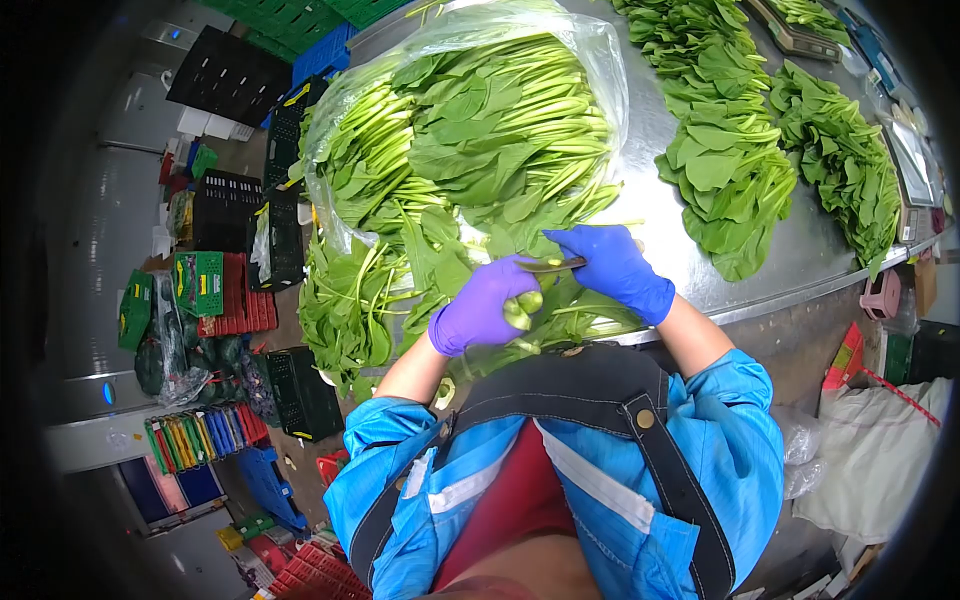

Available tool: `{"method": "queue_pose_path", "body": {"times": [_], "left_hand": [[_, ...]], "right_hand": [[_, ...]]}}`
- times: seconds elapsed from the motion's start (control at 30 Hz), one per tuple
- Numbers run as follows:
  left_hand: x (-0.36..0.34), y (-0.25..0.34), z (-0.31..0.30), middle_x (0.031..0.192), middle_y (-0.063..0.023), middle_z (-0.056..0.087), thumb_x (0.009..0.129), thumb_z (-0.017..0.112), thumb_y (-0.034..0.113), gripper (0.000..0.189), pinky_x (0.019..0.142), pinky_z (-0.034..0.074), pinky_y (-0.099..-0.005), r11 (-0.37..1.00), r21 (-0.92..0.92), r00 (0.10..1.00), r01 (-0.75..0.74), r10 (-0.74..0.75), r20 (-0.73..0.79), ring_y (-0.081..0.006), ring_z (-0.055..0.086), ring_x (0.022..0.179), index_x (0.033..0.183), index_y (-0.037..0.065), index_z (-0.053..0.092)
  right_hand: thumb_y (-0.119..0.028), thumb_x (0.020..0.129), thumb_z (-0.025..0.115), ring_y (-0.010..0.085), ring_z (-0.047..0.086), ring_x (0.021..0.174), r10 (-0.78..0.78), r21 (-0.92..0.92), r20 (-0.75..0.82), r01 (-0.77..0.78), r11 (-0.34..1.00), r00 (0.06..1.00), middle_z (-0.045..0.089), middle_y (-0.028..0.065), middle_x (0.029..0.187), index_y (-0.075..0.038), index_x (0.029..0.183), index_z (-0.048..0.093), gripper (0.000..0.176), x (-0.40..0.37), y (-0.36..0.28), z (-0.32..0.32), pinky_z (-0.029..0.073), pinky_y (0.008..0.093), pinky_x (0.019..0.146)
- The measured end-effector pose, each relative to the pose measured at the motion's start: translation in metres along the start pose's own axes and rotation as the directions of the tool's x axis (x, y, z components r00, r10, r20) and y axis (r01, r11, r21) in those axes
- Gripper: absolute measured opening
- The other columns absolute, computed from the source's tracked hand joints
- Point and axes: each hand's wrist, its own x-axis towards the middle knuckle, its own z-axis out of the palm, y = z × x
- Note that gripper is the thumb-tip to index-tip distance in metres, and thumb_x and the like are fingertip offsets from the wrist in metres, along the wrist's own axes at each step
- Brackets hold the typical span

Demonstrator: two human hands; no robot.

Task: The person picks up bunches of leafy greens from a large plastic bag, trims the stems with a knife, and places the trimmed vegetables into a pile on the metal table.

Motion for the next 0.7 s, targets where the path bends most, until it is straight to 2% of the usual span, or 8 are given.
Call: {"method": "queue_pose_path", "body": {"times": [0.13, 0.2, 0.3, 0.47, 0.53, 0.6, 0.67, 0.7], "left_hand": [[-0.006, -0.004, -0.002, 0.102, -0.0162, 0.058, 0.057, 0.071, 0.011, 0.038, 0.08, 0.047, -0.0402, 0.996, 0.064, 0.986, -0.061, 0.07, -0.154, -0.0364, 0.056, 0.095, 0.093, 0.006, 0.06], [-0.006, -0.002, 0.001, 0.103, -0.0164, 0.058, 0.057, 0.071, 0.011, 0.037, 0.081, 0.047, -0.04, 0.993, 0.121, 0.985, -0.01, 0.03, -0.17, -0.0368, 0.056, 0.096, 0.092, 0.006, 0.06], [0.003, 0.002, 0.002, 0.093, -0.0167, 0.059, 0.059, 0.071, 0.013, 0.034, 0.075, 0.048, -0.0409, 0.996, 0.081, 0.989, -0.036, 0.047, -0.139, -0.0376, 0.057, 0.089, 0.089, 0.006, 0.059], [-0.018, -0.009, -0.017, 0.09, -0.0166, 0.059, 0.061, 0.068, 0.014, 0.023, 0.072, 0.048, -0.0411, 0.891, 0.14, 0.899, 0.432, -0.412, -0.148, -0.0346, 0.058, 0.082, 0.081, 0.006, 0.061], [-0.014, -0.013, -0.019, 0.093, -0.0163, 0.062, 0.06, 0.068, 0.014, 0.023, 0.075, 0.048, -0.0404, 0.853, 0.312, 0.904, 0.418, -0.359, -0.231, -0.0344, 0.06, 0.085, 0.08, 0.005, 0.061], [-0.006, -0.005, -0.017, 0.092, -0.0156, 0.064, 0.062, 0.068, 0.014, 0.021, 0.078, 0.048, -0.0399, 0.791, 0.576, 0.907, 0.206, 0.067, -0.416, -0.0347, 0.061, 0.085, 0.08, 0.005, 0.061], [0.002, -0.002, -0.005, 0.087, -0.0098, 0.065, 0.066, 0.07, 0.01, 0.02, 0.079, 0.048, -0.0358, 0.884, 0.44, 0.909, 0.16, 0.042, -0.415, -0.0276, 0.063, 0.087, 0.082, 0.005, 0.059], [0.007, 0.005, -0.004, 0.087, -0.0073, 0.064, 0.067, 0.071, 0.009, 0.02, 0.079, 0.047, -0.0335, 0.958, -0.029, 0.913, 0.284, -0.279, -0.298, -0.0234, 0.062, 0.091, 0.082, 0.005, 0.058]], "right_hand": [[-0.01, 0.075, 0.064, 0.0201, 0.062, 0.065, 0.059, 0.032, 0.026, -0.06, 0.998, 0.998, 0.066, 0.0072, 0.081, -0.01, 0.119, 0.06, 0.044, -0.005, 0.03, 0.011, 0.05, 0.0297, 0.063], [-0.017, 0.08, 0.066, 0.0112, 0.056, 0.063, 0.283, 0.777, 0.247, -0.364, 0.513, 0.927, 0.064, 0.0024, 0.075, -0.006, 0.113, 0.064, 0.034, -0.004, -0.009, -0.009, 0.047, 0.0258, 0.06], [-0.021, 0.081, 0.07, 0.0051, 0.05, 0.063, 0.275, 0.737, 0.243, -0.361, 0.571, 0.93, 0.059, -0.0017, 0.07, -0.003, 0.102, 0.067, 0.028, 0.002, -0.023, -0.001, 0.042, 0.0211, 0.056], [-0.021, 0.078, 0.072, 0.005, 0.049, 0.058, 0.486, 0.459, 0.149, -0.495, 0.737, 0.861, 0.058, -0.0012, 0.066, -0.001, 0.089, 0.067, 0.023, -0.007, 0.005, 0.0, 0.041, 0.0204, 0.054], [-0.023, 0.08, 0.071, 0.005, 0.049, 0.058, 0.513, 0.45, 0.171, -0.53, 0.719, 0.841, 0.059, -0.0008, 0.068, -0.002, 0.09, 0.067, 0.024, -0.008, 0.008, 0.0, 0.041, 0.02, 0.054], [-0.025, 0.081, 0.07, 0.005, 0.048, 0.056, 0.465, 0.671, 0.17, -0.448, 0.591, 0.869, 0.058, -0.0014, 0.069, -0.002, 0.096, 0.066, 0.028, -0.007, -0.005, 0.006, 0.04, 0.0195, 0.053], [-0.028, 0.084, 0.067, 0.0032, 0.051, 0.056, 0.367, 0.66, 0.229, -0.421, 0.622, 0.902, 0.064, 0.0008, 0.078, -0.005, 0.108, 0.064, 0.033, -0.002, -0.026, 0.002, 0.041, 0.0187, 0.052], [-0.027, 0.085, 0.066, 0.0042, 0.051, 0.06, 0.373, 0.692, 0.273, -0.45, 0.565, 0.887, 0.065, 0.0002, 0.081, -0.005, 0.109, 0.063, 0.033, 0.0, -0.032, 0.004, 0.042, 0.0196, 0.054]]}}
